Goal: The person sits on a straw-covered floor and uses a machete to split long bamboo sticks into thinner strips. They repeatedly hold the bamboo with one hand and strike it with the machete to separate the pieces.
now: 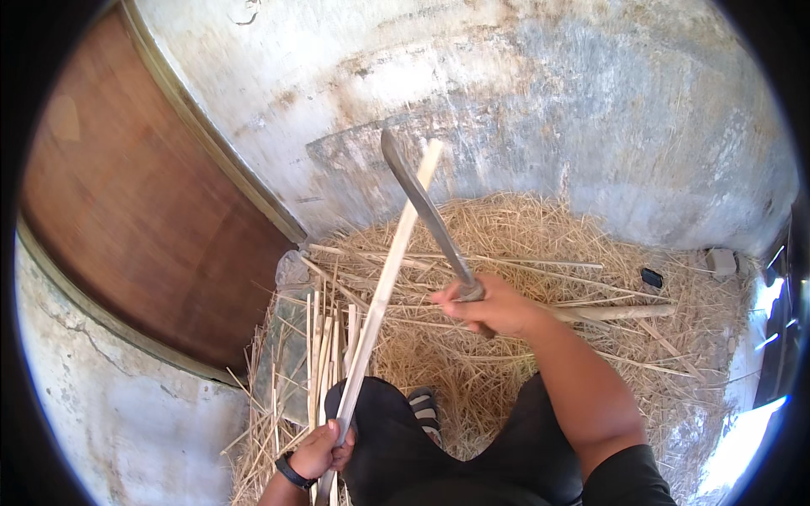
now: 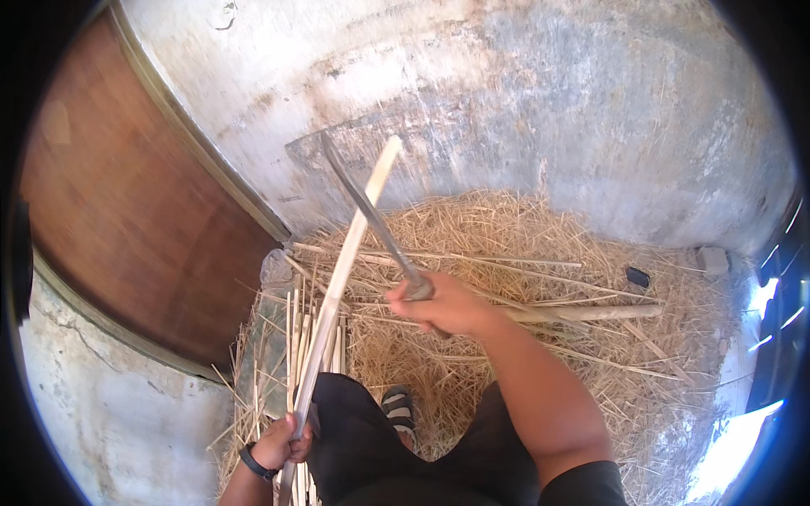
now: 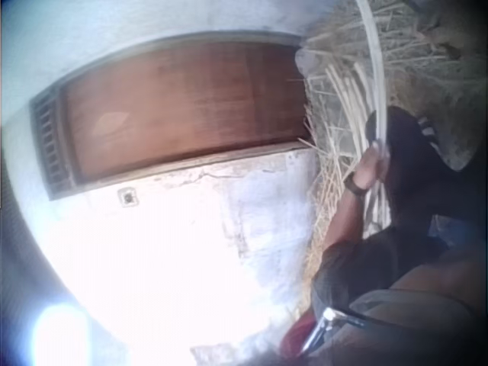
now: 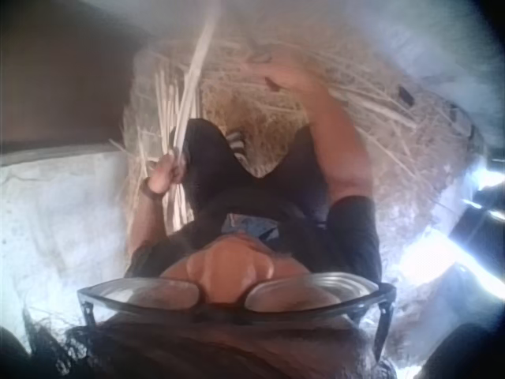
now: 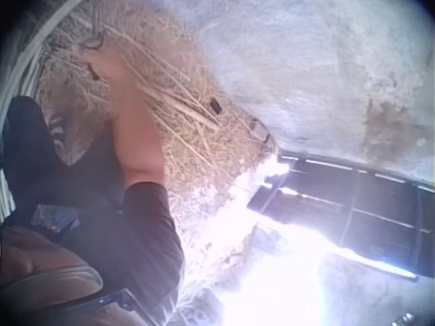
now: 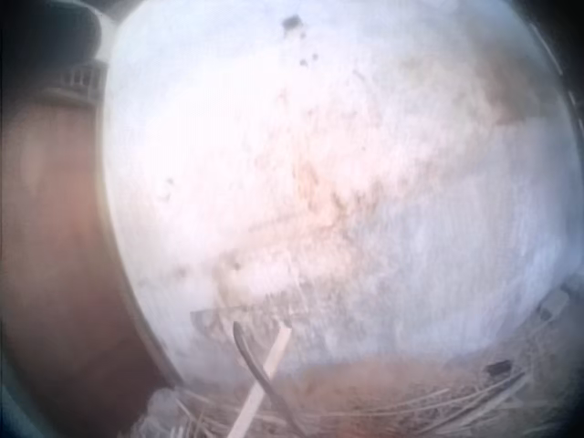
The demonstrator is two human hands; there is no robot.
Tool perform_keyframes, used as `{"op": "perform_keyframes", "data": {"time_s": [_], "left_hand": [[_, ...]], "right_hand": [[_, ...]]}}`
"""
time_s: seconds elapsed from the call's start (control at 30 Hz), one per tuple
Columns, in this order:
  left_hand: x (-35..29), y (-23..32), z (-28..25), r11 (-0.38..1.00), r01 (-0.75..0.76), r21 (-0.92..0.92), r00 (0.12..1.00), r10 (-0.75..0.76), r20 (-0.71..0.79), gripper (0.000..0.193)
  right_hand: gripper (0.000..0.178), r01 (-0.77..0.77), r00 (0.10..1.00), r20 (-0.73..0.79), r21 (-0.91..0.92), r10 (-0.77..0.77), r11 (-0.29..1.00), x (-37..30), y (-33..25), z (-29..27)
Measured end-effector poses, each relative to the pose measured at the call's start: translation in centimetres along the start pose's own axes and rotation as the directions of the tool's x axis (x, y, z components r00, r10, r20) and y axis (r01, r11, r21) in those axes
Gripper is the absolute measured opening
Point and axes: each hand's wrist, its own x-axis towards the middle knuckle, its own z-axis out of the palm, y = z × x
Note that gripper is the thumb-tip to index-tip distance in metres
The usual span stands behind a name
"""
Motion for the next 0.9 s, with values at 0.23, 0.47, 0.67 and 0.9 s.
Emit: {"op": "perform_keyframes", "data": {"time_s": [0.23,0.47,0.67,0.9], "left_hand": [[2.7,2.9,1.1,0.973,0.134,0.189,0.972,-0.166,0.166,0.064],[-4.6,2.9,-0.1,0.519,0.012,0.855,0.878,0.403,-0.257,0.064],[-11.4,-1.2,-5.0,0.253,0.343,0.905,0.814,0.401,-0.42,0.069],[-16.7,3.1,-6.2,0.384,0.177,0.906,0.467,0.778,-0.421,0.049]], "right_hand": [[0.028,0.189,0.971,0.059,0.392,-0.23,0.9,0.4,0.9,3.3],[0.023,0.282,0.931,-0.355,0.555,-0.084,0.782,1.2,1.2,-1.1],[0.027,0.304,0.891,-0.454,0.644,0.03,0.702,1.9,1.8,-5.0],[0.038,0.322,0.902,-0.431,0.712,0.026,0.624,2.1,3.0,-7.0]]}}
